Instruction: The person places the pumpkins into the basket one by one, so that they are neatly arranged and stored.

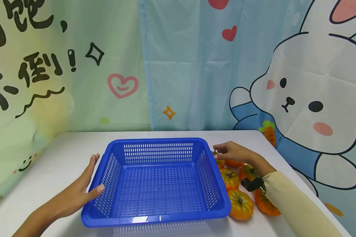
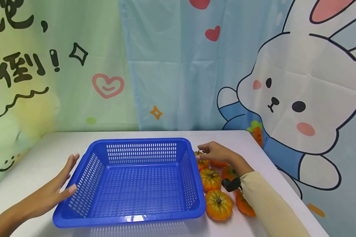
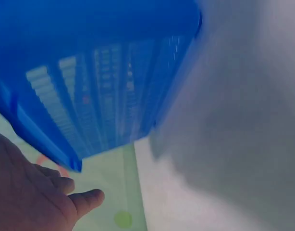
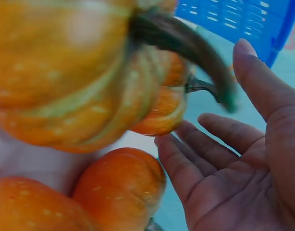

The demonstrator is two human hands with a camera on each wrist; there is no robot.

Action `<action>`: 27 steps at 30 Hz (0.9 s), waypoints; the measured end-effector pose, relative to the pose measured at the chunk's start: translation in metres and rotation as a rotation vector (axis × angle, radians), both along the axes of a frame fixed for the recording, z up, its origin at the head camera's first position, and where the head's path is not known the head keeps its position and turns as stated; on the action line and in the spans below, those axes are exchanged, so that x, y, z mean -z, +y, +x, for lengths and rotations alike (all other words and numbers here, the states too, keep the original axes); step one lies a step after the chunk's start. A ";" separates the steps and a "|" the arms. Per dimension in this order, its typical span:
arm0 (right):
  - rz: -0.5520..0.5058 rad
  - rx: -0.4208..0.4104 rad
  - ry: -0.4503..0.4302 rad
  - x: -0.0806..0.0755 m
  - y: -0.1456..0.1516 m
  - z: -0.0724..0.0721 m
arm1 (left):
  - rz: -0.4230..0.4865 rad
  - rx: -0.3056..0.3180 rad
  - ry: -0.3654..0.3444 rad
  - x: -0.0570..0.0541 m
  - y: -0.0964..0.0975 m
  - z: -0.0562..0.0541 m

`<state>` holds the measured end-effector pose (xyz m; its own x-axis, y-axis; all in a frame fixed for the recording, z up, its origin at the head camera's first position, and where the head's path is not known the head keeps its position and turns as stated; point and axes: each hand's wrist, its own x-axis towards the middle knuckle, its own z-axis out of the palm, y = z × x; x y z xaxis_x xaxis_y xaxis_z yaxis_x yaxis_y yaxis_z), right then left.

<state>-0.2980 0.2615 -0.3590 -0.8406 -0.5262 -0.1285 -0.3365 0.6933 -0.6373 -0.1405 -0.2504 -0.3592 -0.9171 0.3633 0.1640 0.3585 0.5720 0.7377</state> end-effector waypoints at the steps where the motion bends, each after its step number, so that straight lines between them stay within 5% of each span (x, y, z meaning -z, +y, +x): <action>1: 0.003 0.003 -0.005 0.001 0.000 0.000 | 0.006 -0.002 0.005 0.001 0.001 0.004; 7: 0.004 0.030 -0.014 0.004 -0.002 -0.002 | 0.015 -0.014 0.025 0.004 0.007 0.024; 15: -0.013 0.018 -0.015 0.007 -0.006 -0.001 | 0.035 0.034 0.178 0.016 0.012 0.037; 23: -0.053 0.048 -0.042 0.013 -0.010 -0.005 | -0.130 -0.070 0.070 0.014 0.022 0.044; 27: -0.078 0.051 -0.057 0.013 -0.010 -0.005 | -0.169 -0.097 0.085 0.013 0.026 0.044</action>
